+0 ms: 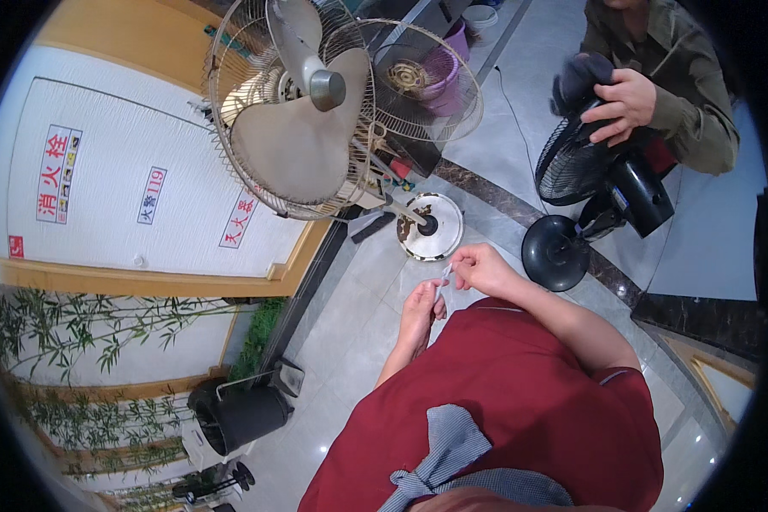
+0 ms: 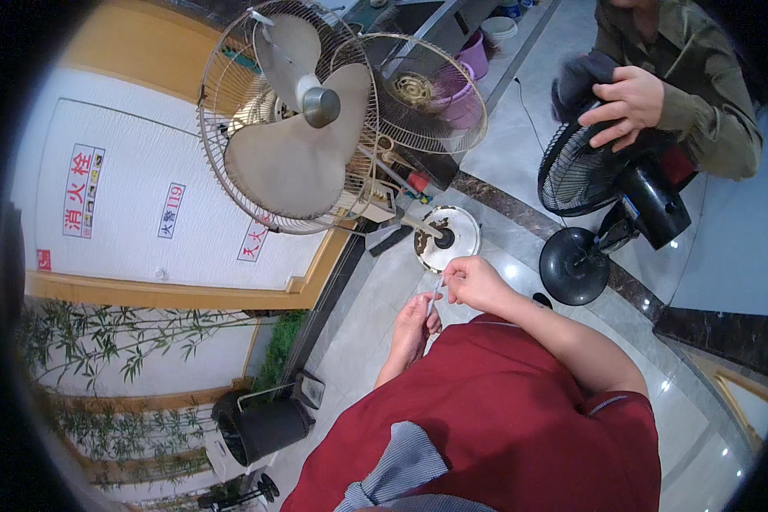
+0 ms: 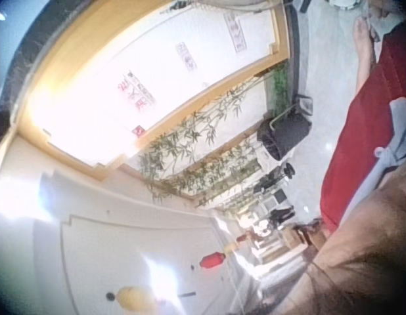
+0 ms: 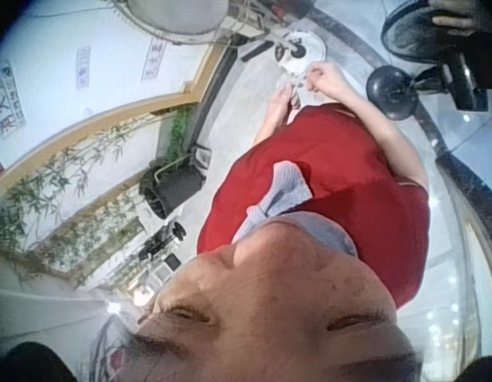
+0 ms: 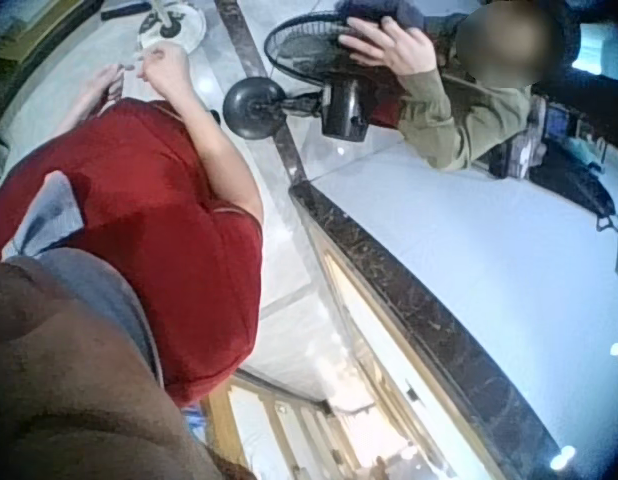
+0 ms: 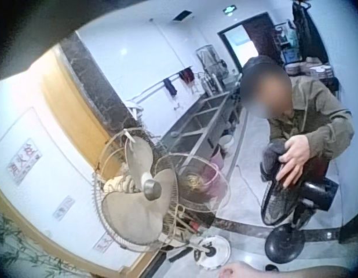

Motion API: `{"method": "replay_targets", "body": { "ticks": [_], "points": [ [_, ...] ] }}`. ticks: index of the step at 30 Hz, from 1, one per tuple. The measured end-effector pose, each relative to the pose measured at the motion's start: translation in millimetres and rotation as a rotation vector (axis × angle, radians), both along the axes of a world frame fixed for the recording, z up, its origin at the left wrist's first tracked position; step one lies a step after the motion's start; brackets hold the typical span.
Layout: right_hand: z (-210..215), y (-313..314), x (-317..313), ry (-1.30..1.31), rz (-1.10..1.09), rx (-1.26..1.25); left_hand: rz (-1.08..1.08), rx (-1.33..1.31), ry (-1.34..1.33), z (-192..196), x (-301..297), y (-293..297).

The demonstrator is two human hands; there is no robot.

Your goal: The person assembles a standing fan by attaching the front grille and securing it with a nut. They then move the fan to a line of other fans and plug it in.

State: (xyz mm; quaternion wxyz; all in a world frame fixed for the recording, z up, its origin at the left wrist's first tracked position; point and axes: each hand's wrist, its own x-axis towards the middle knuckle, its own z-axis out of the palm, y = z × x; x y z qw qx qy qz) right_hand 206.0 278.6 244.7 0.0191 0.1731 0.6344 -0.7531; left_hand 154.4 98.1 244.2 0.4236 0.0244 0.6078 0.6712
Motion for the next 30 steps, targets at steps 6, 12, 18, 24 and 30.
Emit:
{"method": "replay_targets", "body": {
  "ticks": [6, 12, 18, 24, 30],
  "points": [
    [-3.0, 7.0, 3.0, 0.040, -0.079, -0.003, -0.119, -0.040, 0.103, 8.3, 6.2, 5.7],
    [1.4, 14.4, 5.0, 0.118, -0.176, -0.121, -0.152, -0.151, 0.117, 6.0, 13.8, 6.5],
    [15.2, 27.8, 9.3, 0.080, -0.236, -0.295, -0.097, -0.134, 0.153, 5.5, 8.5, 14.9],
    [20.7, 33.5, 10.0, 0.023, -0.310, -0.425, -0.105, -0.208, 0.249, 7.6, 4.0, 19.7],
    [16.7, 40.0, 12.3, 0.057, -0.306, -0.526, -0.113, -0.211, 0.233, 3.0, 6.1, 24.9]
  ]
}}
